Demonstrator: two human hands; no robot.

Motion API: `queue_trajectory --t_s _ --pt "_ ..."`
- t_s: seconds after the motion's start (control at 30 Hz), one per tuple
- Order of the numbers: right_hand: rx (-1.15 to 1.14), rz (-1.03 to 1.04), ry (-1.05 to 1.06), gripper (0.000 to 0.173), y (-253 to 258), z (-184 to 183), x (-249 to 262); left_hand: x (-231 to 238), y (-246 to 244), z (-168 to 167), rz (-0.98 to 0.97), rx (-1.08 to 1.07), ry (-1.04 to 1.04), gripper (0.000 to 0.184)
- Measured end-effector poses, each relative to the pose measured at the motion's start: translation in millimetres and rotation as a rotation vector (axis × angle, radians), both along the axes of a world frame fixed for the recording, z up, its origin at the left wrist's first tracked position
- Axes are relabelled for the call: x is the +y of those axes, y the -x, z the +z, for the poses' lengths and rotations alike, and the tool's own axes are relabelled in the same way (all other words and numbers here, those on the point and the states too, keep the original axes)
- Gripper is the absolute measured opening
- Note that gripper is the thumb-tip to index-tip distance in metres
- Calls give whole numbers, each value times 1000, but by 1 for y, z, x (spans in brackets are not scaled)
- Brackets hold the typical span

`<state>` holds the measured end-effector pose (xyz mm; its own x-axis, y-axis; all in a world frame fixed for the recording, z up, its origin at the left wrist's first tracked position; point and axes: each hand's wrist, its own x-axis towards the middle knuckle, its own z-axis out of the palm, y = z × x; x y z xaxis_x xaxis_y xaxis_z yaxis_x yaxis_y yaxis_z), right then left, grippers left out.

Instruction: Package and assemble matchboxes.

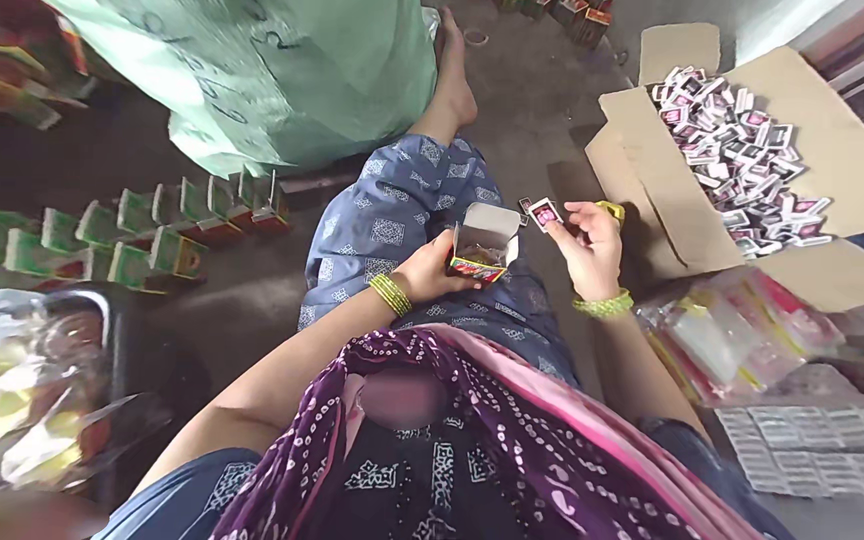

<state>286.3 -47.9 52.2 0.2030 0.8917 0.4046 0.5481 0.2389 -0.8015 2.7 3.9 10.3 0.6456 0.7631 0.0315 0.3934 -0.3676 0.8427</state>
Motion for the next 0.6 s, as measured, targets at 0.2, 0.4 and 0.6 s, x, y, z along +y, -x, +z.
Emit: queue_trajectory --t_s 0.2,0.4,0.6 --pt "-466 341 -169 14 51 23 -18 -6 0 2 12 -9 -111 100" --pt "-599 400 -99 26 50 14 -14 -13 3 -4 76 -144 -154 97" --pt "-596 386 -63 28 43 7 -15 -7 1 1 -52 -174 -289 68"
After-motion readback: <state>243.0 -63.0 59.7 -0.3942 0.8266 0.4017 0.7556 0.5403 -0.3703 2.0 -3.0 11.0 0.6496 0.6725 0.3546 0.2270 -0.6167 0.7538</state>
